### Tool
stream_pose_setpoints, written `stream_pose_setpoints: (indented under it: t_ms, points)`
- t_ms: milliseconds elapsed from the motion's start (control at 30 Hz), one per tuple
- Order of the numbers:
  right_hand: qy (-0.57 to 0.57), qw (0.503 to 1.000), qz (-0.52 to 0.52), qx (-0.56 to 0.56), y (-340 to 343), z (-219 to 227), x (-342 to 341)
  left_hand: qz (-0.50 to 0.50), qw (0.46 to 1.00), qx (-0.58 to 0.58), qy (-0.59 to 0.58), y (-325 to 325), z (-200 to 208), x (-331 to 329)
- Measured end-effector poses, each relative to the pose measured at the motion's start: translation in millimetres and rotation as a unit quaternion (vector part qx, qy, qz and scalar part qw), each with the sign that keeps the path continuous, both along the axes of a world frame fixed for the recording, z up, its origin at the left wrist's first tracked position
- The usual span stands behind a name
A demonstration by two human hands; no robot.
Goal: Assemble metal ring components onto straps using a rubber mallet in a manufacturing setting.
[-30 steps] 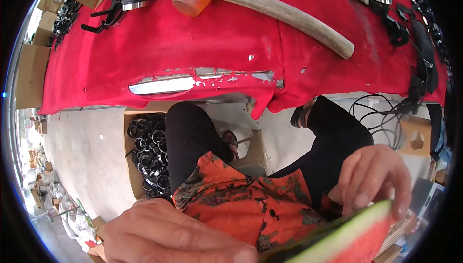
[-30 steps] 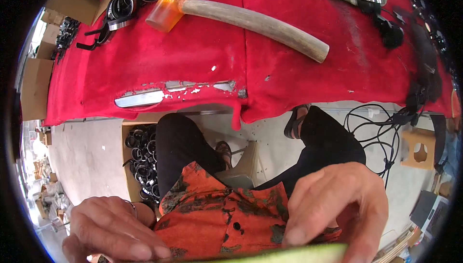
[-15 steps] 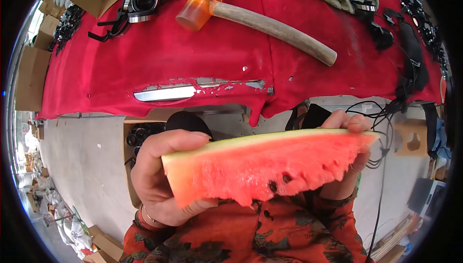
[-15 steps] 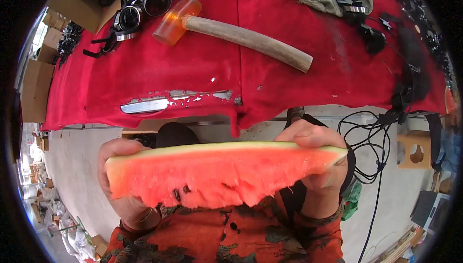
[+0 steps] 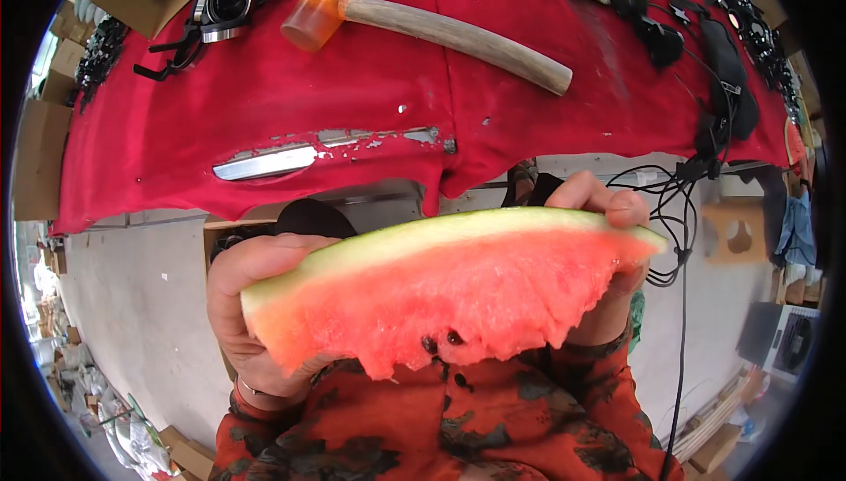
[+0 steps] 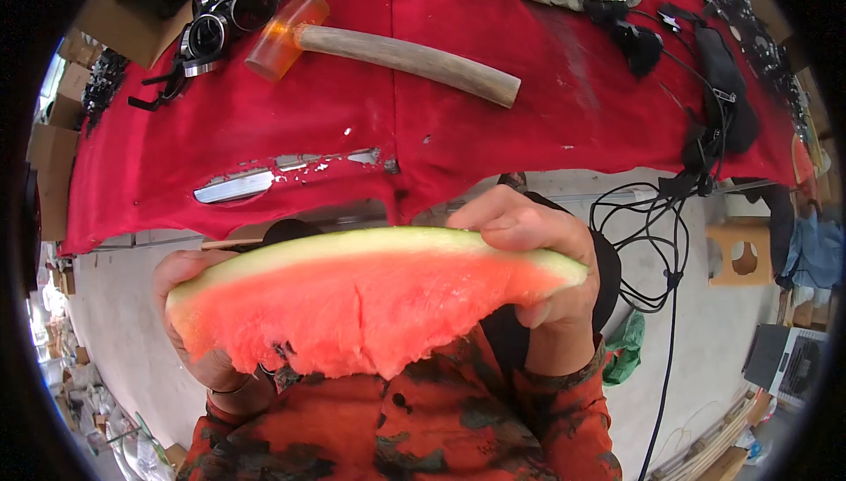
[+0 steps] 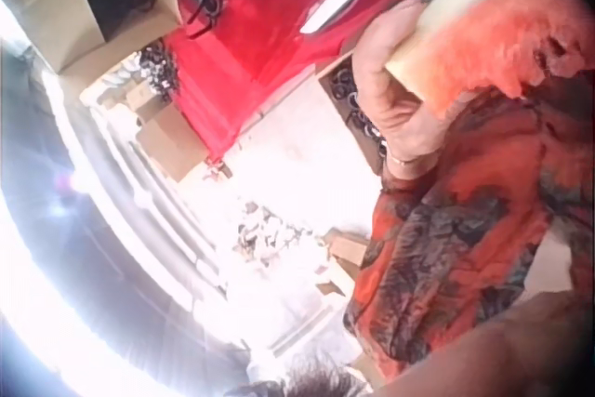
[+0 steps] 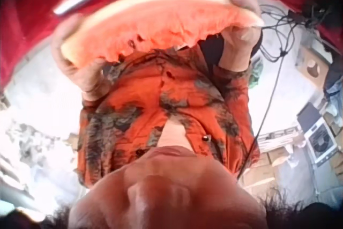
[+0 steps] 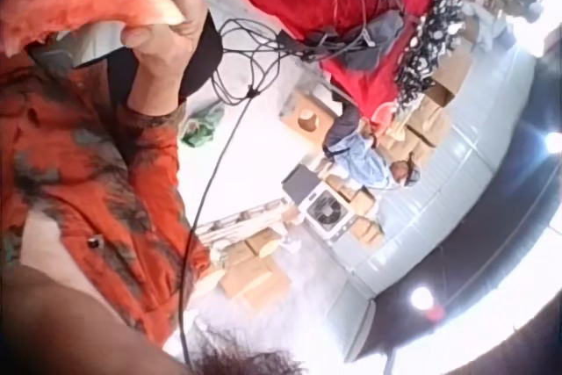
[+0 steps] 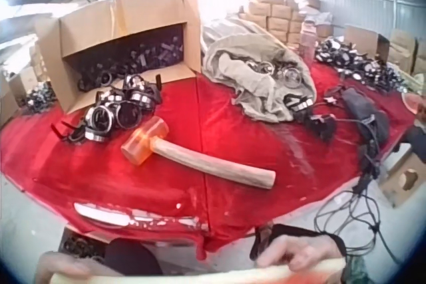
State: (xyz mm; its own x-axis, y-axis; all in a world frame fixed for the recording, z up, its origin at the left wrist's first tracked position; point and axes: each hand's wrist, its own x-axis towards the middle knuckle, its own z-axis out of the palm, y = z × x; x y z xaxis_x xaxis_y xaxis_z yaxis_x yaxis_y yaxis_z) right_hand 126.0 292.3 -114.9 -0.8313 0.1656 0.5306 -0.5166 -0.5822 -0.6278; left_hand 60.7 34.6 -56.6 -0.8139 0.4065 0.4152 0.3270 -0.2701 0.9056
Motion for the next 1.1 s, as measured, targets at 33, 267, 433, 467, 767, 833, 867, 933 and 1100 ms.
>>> stream_pose_setpoints:
  t_ms: [33, 267, 433, 467, 767, 833, 867, 933, 1100]
  points:
    - [-0.003, 1.0, -0.001, 0.0, 0, 0, 0, -0.001, 1.0, 0.0, -0.003, 2, -1, 0]
    - [0.036, 0.999, 0.016, -0.006, 2, 0, 0, -0.031, 0.998, 0.049, 0.003, 6, -7, -2]
    - [0.028, 0.999, 0.016, -0.012, 1, -2, -1, 0.009, 1.0, 0.015, -0.018, 2, -3, 1]
    - [0.02, 1.0, 0.008, 0.005, 3, -3, 0, 0.039, 0.999, -0.005, -0.035, 3, -1, 2]
    - [-0.085, 0.995, 0.029, -0.046, 3, -11, 4, 0.078, 0.988, -0.049, -0.126, -5, -3, -3]
    - [-0.042, 0.999, 0.009, -0.03, -1, -9, -3, 0.079, 0.99, -0.072, -0.092, -5, -7, -7]
    - [-0.05, 0.998, 0.008, -0.033, -3, -5, -4, 0.079, 0.989, -0.075, -0.1, -5, -8, -9]
    - [-0.084, 0.992, -0.053, 0.082, -3, 3, -8, 0.069, 0.992, -0.074, -0.07, -3, -9, -12]
    - [-0.147, 0.987, 0.016, 0.067, 8, 2, -6, 0.029, 0.995, -0.07, -0.069, -6, -18, -21]
